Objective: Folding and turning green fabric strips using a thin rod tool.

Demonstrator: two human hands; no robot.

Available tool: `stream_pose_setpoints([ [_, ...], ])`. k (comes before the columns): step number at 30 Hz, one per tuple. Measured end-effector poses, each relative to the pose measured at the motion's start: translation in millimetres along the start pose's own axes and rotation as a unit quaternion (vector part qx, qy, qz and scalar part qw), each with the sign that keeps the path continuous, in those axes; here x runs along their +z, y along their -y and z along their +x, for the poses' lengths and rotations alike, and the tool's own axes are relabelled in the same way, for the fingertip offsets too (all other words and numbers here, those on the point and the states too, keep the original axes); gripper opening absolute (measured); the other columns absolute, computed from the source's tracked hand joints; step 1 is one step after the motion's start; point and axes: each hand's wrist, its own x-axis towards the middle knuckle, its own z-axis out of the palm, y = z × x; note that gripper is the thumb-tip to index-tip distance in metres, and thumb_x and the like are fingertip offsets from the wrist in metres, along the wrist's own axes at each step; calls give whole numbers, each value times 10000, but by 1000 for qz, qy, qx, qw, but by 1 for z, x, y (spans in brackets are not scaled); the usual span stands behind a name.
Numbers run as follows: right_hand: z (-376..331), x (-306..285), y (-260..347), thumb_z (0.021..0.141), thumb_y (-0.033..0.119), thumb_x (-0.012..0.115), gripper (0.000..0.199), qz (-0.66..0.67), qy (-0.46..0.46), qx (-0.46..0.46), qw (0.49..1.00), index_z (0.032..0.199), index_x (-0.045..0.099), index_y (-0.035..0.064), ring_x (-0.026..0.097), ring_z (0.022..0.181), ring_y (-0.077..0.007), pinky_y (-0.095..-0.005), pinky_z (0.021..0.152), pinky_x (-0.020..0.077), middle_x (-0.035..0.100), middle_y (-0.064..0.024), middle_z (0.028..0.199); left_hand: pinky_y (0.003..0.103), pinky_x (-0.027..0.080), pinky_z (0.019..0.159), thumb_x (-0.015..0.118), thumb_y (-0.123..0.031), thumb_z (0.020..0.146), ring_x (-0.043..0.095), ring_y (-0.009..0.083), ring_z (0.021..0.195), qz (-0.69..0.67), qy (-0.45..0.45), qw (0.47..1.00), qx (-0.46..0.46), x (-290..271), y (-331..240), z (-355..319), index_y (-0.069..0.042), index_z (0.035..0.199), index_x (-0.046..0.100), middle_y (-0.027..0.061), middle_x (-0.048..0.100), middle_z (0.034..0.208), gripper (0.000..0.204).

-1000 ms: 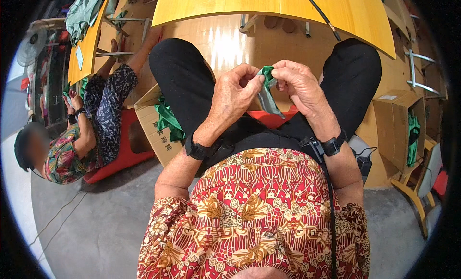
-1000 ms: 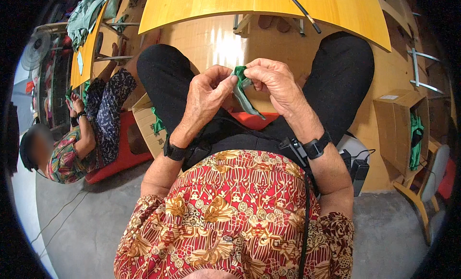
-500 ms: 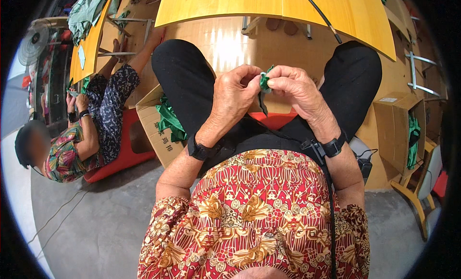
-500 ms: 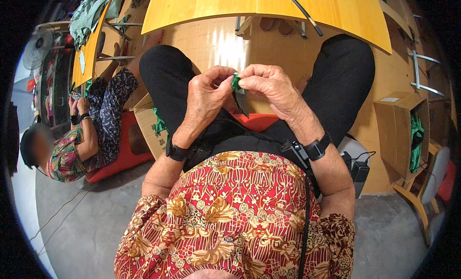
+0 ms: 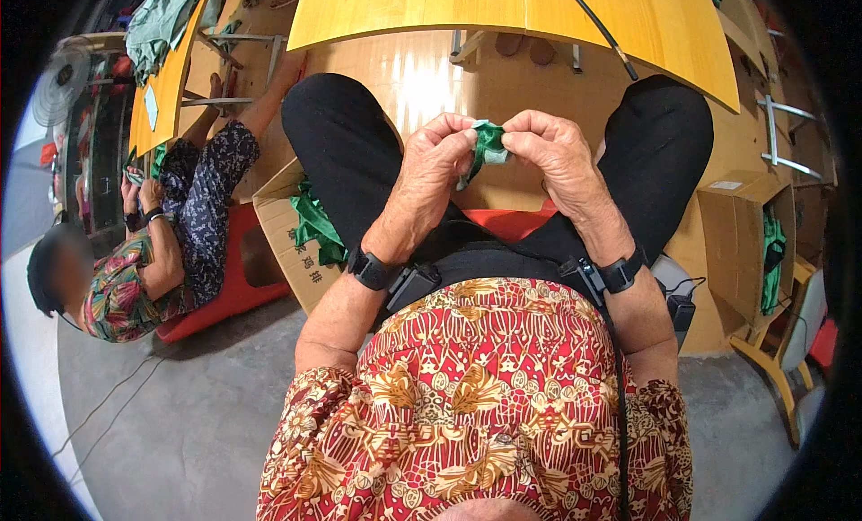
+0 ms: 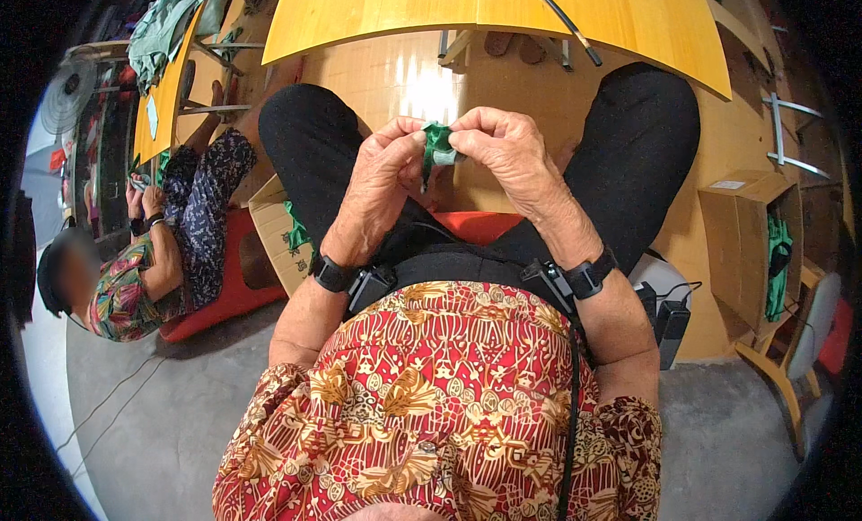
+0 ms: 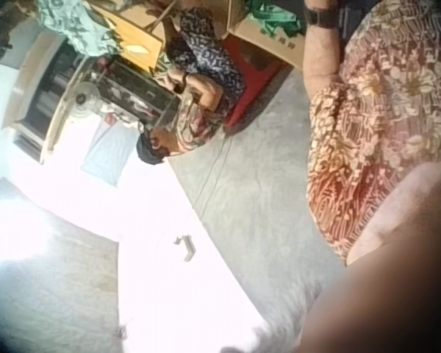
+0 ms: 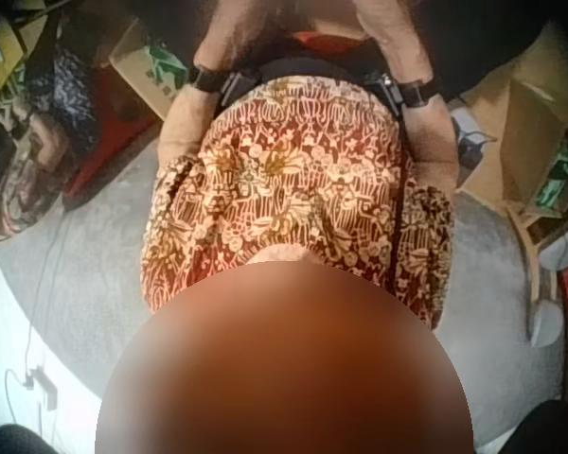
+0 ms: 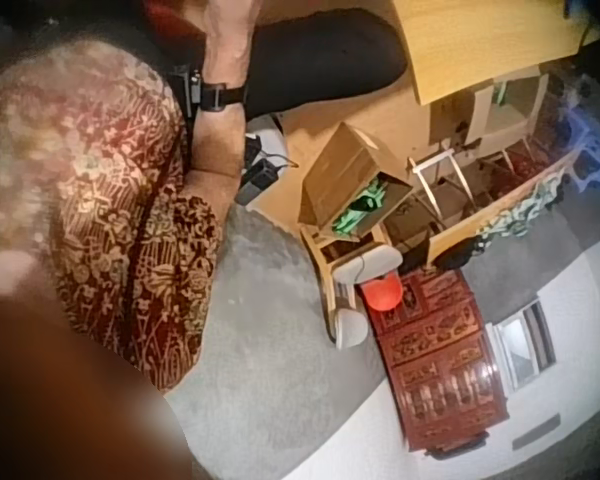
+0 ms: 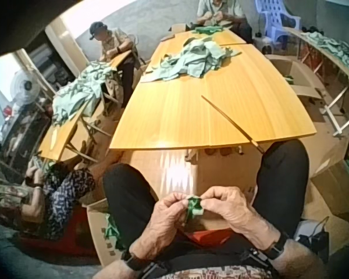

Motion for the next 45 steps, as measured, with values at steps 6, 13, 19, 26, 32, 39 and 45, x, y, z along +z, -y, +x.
stream_pose_setpoints([
  [6,2,-1,-4,863,119,638,79,4,4,-4,1000,861,648,41,497,685,-15,-174,615,402,598,46,763,133,311,490,614,-17,872,421,12,582,-143,55,988,-1,-4,5,7,-71,1028,517,-42,520,772,191],
  [13,-4,3,-2,858,127,657,86,103,46,35,993,886,646,47,475,619,-25,-182,565,384,581,44,720,131,364,513,607,-28,881,489,15,643,-183,93,978,-43,-5,-5,2,-62,1068,489,0,587,854,223],
  [19,-3,-3,2,859,111,653,87,169,94,73,978,906,647,37,487,588,-25,-173,532,387,592,41,724,139,432,592,629,-152,911,544,3,696,128,50,990,37,6,-8,-8,-35,1093,585,-45,617,841,221],
  [26,-6,4,8,862,97,651,86,88,56,26,994,902,646,21,571,694,-35,-192,651,485,631,21,784,144,443,576,620,-208,918,546,5,682,167,43,984,-37,2,-16,-15,-45,988,638,-48,615,819,178],
  [32,-6,12,9,840,53,645,47,-47,2,-71,996,857,647,9,541,670,-31,-194,626,462,615,28,752,242,530,730,596,-182,929,623,82,788,-28,55,993,-97,-5,-3,-10,-41,1046,621,1,645,884,184],
  [39,-8,14,18,806,61,663,64,-234,-43,-183,954,832,649,4,509,627,-25,-197,559,422,588,23,694,283,523,806,601,-162,924,639,116,841,-125,111,984,-56,-5,-7,-12,-32,1072,598,29,663,947,196],
  [45,-10,15,16,835,76,682,77,-179,-105,-195,959,879,650,21,526,637,-33,-193,579,443,596,28,709,205,469,721,622,-140,915,574,53,767,-74,20,997,-27,0,-5,-11,-46,975,623,-14,639,867,112],
])
